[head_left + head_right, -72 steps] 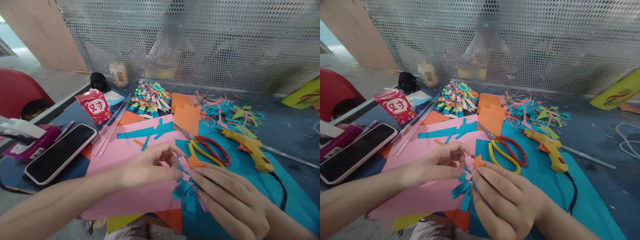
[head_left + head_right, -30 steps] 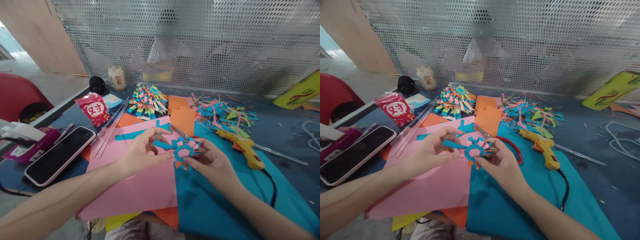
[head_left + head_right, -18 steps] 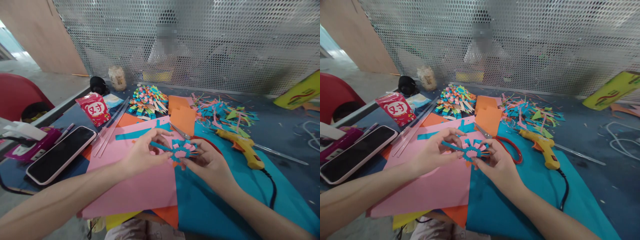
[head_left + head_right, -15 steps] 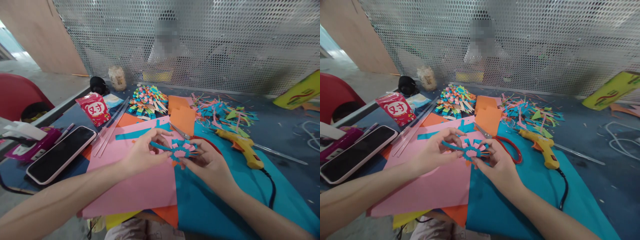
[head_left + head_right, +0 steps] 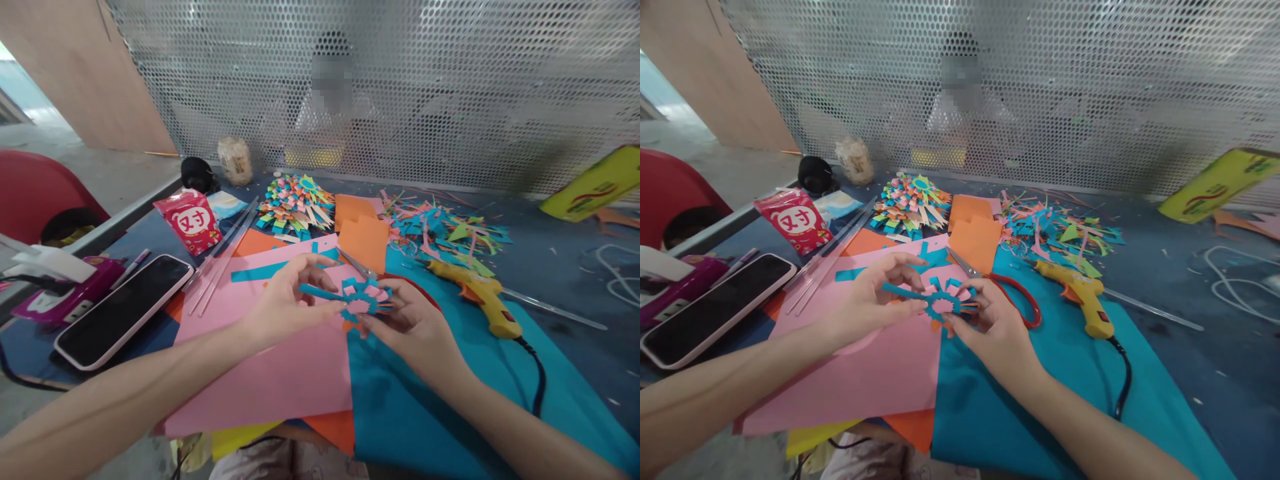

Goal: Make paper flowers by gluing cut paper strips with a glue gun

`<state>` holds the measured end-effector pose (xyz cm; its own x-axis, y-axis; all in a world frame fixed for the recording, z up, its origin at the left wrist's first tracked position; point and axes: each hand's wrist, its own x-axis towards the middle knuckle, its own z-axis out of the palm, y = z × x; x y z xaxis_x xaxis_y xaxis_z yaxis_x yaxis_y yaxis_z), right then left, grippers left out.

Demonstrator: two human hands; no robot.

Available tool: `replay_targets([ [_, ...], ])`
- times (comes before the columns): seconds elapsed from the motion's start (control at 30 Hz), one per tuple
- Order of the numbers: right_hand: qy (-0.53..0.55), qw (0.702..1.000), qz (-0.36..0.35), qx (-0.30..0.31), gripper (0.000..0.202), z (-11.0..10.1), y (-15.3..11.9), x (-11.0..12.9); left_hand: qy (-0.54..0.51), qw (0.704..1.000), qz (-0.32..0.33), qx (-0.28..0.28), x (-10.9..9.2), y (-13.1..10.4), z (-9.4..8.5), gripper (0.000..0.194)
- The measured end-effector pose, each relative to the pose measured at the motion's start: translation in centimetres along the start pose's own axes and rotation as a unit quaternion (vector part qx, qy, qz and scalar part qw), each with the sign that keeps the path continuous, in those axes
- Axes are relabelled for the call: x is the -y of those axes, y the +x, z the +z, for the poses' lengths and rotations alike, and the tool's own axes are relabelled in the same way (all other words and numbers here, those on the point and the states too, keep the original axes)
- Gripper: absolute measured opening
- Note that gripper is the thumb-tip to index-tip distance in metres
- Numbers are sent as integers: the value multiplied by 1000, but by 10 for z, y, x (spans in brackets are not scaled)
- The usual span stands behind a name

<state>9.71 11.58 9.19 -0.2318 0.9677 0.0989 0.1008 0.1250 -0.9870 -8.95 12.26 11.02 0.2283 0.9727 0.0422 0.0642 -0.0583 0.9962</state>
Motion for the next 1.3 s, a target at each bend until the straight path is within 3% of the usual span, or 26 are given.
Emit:
replay_targets([
  [0.07,25,999,19,-3,33,-1,2,0,-46,999,-4,-15,-2,1,-2,41],
  [0.2,28,998,56,-24,36,-5,6,-1,-135,989,-58,-29,1,3,-5,18],
  [0.33,13,998,50,-38,35,-10,5,-1,-192,976,-101,-20,9,5,-5,30],
  [0.47,-54,994,-93,-15,19,-15,2,0,-197,968,-153,21,10,4,0,32],
  [0.6,-177,937,-296,50,9,-16,0,2,-195,950,-214,113,10,2,6,41],
  [0.7,-219,906,-354,78,6,-15,-1,2,-169,958,-178,145,13,1,8,36],
  [0.8,-220,907,-348,83,7,-16,-2,0,-166,963,-169,126,16,2,6,35],
  [1.03,-150,955,-248,61,17,-21,-8,-2,-169,971,-155,69,11,2,3,27],
  [1.17,-104,967,-230,20,5,-22,-7,1,-159,975,-153,1,6,1,2,25],
  [1.3,-90,970,-223,-25,9,-22,-5,3,-190,968,-152,-67,4,4,0,22],
])
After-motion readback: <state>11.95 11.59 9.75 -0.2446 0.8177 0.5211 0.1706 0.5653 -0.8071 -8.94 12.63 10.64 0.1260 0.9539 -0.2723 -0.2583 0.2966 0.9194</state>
